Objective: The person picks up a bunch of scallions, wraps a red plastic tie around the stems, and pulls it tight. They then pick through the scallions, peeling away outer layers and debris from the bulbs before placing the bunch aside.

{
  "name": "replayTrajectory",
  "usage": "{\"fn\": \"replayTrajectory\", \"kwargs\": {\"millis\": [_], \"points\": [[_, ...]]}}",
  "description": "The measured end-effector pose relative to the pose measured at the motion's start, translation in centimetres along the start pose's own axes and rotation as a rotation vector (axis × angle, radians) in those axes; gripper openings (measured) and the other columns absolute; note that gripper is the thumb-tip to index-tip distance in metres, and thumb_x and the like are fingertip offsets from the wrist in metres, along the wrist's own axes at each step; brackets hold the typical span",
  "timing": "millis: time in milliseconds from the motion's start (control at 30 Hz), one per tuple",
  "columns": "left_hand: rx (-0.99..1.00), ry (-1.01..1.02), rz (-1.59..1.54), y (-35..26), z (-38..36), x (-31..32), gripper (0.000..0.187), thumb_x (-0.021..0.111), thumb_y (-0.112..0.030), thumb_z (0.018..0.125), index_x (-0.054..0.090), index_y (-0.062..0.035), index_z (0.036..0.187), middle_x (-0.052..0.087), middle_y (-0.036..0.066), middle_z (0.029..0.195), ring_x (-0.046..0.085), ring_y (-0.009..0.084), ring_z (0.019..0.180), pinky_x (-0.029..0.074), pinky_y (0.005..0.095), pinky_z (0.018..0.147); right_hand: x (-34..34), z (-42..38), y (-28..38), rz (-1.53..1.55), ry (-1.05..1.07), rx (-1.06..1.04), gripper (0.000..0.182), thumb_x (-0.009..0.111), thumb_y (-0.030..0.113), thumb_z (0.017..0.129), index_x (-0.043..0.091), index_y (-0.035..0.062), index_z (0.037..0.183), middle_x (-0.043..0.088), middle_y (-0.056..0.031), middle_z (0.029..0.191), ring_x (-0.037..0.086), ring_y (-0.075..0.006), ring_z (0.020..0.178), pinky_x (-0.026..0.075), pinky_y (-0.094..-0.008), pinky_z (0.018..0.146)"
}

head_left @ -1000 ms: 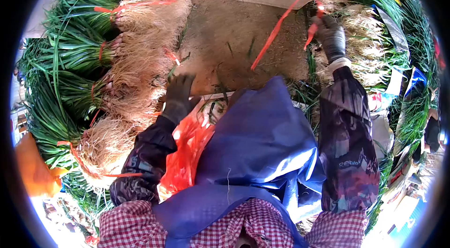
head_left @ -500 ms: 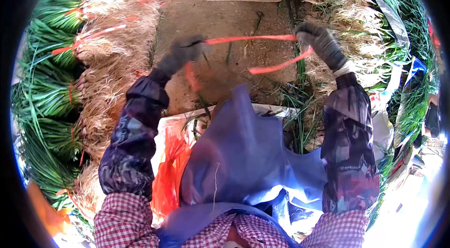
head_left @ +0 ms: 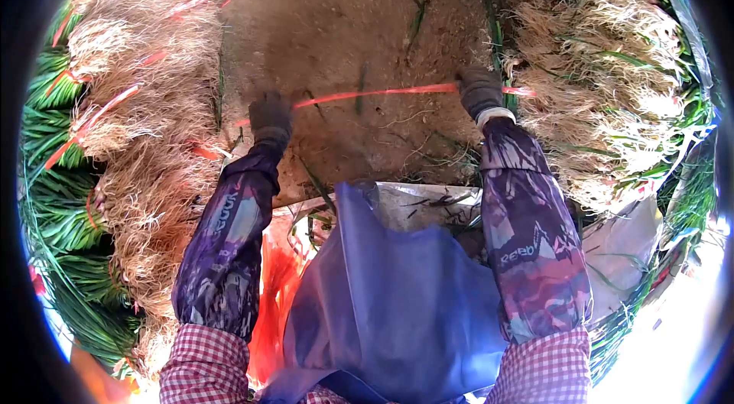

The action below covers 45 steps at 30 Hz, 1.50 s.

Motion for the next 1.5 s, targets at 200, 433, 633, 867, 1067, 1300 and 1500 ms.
{"fn": "replayTrajectory", "kwargs": {"millis": [200, 433, 633, 867, 1067, 1300, 1500], "points": [[-0.046, 0.084, -0.008, -0.8, -2.3, 0.2, 0.050, 0.068, -0.028, 0.071, 0.053, -0.0146, 0.117, 0.053, 0.010, 0.109, 0.052, 0.0320, 0.100, 0.041, 0.0453, 0.083, 0.3, -1.2, -0.8, -0.141, -0.222, -0.022, 0.042, 0.063, 0.018, 0.073, 0.058, 0.0175, 0.114, 0.058, -0.0093, 0.110, 0.052, -0.0297, 0.109, 0.042, -0.0473, 0.085], [-0.170, 0.016, -0.056, 1.7, -7.7, 0.7, 0.078, 0.067, -0.027, 0.070, 0.032, -0.0115, 0.138, 0.039, 0.017, 0.134, 0.040, 0.0343, 0.122, 0.034, 0.0449, 0.098, -5.9, -9.0, -1.4, 0.133, -0.136, 0.108, 0.060, 0.063, 0.020, 0.078, 0.042, 0.0185, 0.134, 0.038, -0.0118, 0.140, 0.037, -0.0310, 0.128, 0.033, -0.0412, 0.104], [-0.123, 0.104, -0.847, 0.4, -8.5, -2.8, 0.076, 0.072, -0.033, 0.074, 0.038, -0.0033, 0.135, 0.044, 0.019, 0.133, 0.040, 0.0284, 0.125, 0.033, 0.0395, 0.103, -11.5, -21.3, -3.7, 0.159, 0.147, 0.043, 0.051, 0.059, 0.028, 0.079, 0.048, 0.0141, 0.127, 0.057, -0.0160, 0.116, 0.053, -0.0334, 0.109, 0.041, -0.0439, 0.093], [0.683, 0.599, -1.400, -15.7, -12.5, -24.1, 0.054, 0.062, -0.036, 0.087, 0.050, 0.0016, 0.124, 0.061, 0.008, 0.103, 0.057, 0.0182, 0.095, 0.046, 0.0295, 0.085, -13.6, -36.4, -3.0, 0.368, 0.555, 0.108, 0.061, 0.053, 0.053, 0.083, 0.055, 0.0072, 0.122, 0.060, -0.0195, 0.115, 0.054, -0.0336, 0.110, 0.041, -0.0419, 0.094], [0.742, 0.816, -1.246, -22.4, -12.7, -29.9, 0.047, 0.063, -0.030, 0.087, 0.051, -0.0001, 0.121, 0.061, 0.004, 0.089, 0.057, 0.0108, 0.082, 0.047, 0.0249, 0.078, -7.5, -42.6, -2.6, 0.437, 0.638, 0.082, 0.052, 0.054, 0.043, 0.079, 0.058, 0.0067, 0.116, 0.062, -0.0176, 0.107, 0.057, -0.0324, 0.101, 0.044, -0.0414, 0.088], [0.982, 0.770, -0.994, -26.4, -13.9, -34.9, 0.052, 0.069, -0.027, 0.083, 0.050, -0.0009, 0.124, 0.062, 0.004, 0.092, 0.058, 0.0104, 0.086, 0.047, 0.0255, 0.079, -10.7, -44.0, -1.7, 0.481, 0.332, 0.127, 0.036, 0.057, 0.025, 0.075, 0.063, 0.0106, 0.108, 0.065, -0.0151, 0.097, 0.061, -0.0307, 0.090, 0.048, -0.0406, 0.080], [1.184, 0.403, -0.601, -29.9, -20.6, -42.6, 0.068, 0.070, -0.044, 0.078, 0.047, -0.0033, 0.128, 0.061, 0.010, 0.109, 0.058, 0.0207, 0.101, 0.045, 0.0326, 0.088, -22.0, -51.1, -6.9, 0.254, -0.291, 0.450, 0.032, 0.059, 0.009, 0.070, 0.066, 0.0134, 0.101, 0.067, -0.0134, 0.089, 0.064, -0.0295, 0.083, 0.052, -0.0398, 0.073]]}}
Point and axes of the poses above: each hand's wrist, its own z-axis towards the middle knuckle, its own x-axis out of the palm, y = z × x, the point moved 2 cm from there along z, towards the middle knuckle
